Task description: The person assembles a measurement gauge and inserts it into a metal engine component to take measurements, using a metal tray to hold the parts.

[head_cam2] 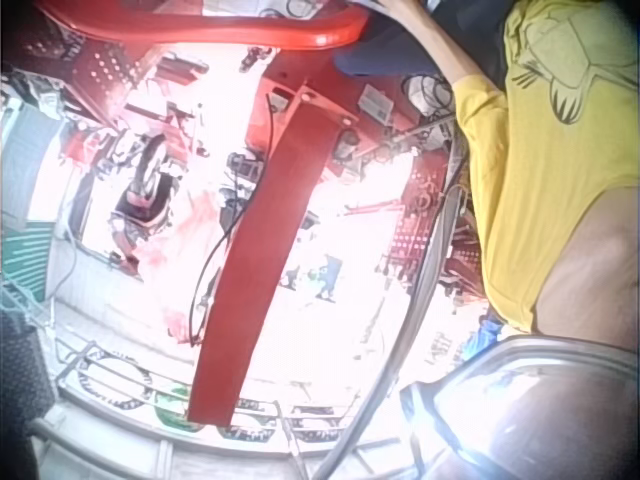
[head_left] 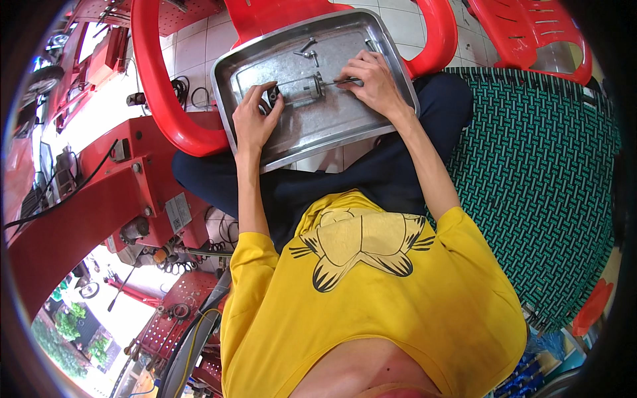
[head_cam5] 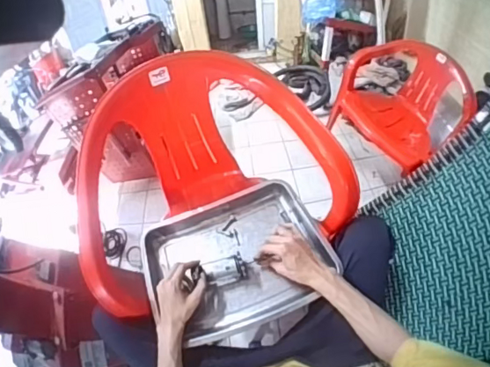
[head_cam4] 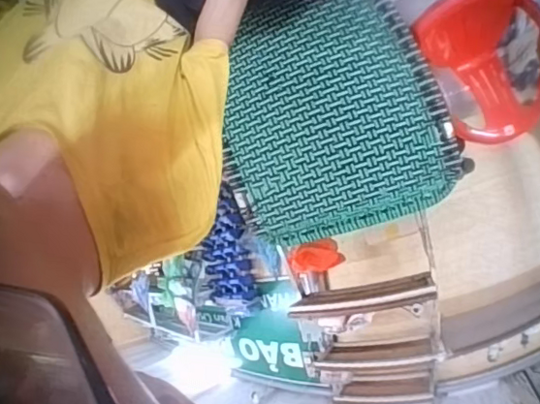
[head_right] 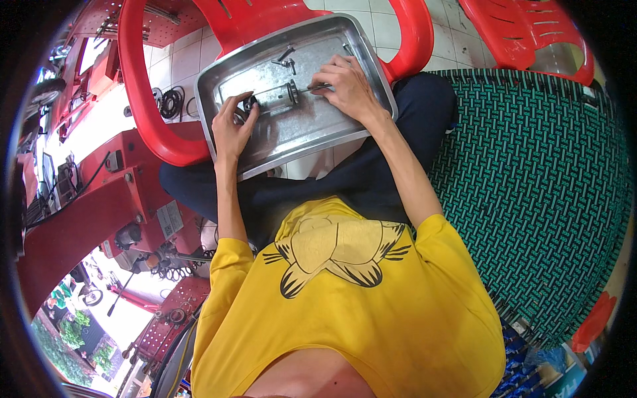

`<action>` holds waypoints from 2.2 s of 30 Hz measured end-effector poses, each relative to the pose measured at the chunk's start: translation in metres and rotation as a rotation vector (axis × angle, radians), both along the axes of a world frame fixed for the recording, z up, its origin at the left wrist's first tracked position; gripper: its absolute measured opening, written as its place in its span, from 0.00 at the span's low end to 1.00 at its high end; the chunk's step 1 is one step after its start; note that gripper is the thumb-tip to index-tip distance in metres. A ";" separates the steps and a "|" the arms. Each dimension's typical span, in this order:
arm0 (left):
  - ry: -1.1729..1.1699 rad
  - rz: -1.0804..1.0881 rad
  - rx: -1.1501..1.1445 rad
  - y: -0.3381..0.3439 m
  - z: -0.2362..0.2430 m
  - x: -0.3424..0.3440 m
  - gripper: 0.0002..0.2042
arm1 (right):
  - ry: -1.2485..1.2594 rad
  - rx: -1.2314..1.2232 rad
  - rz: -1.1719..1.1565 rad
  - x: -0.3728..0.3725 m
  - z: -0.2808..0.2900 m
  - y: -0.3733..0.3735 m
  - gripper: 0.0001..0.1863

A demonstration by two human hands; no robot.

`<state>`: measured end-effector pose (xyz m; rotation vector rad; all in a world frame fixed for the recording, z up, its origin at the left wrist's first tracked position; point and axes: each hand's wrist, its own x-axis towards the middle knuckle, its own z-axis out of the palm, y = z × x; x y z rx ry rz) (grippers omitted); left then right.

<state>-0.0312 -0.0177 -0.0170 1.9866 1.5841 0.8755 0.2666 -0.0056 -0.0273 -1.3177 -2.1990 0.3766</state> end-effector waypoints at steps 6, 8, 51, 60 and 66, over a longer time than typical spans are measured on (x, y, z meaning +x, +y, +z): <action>0.000 -0.004 0.000 0.000 -0.002 -0.001 0.14 | -0.007 0.059 -0.016 -0.002 -0.008 0.000 0.13; -0.005 -0.008 0.007 0.000 -0.002 -0.001 0.14 | -0.033 0.025 0.000 -0.002 -0.010 0.001 0.15; -0.003 -0.022 0.001 0.000 -0.002 0.000 0.14 | -0.013 0.034 0.012 -0.002 -0.004 0.000 0.13; 0.007 -0.018 -0.015 0.000 -0.001 0.000 0.14 | -0.028 -0.068 0.028 -0.001 -0.006 -0.001 0.15; 0.008 -0.016 -0.006 0.000 0.001 0.001 0.14 | -0.033 -0.038 0.034 -0.001 0.000 -0.001 0.17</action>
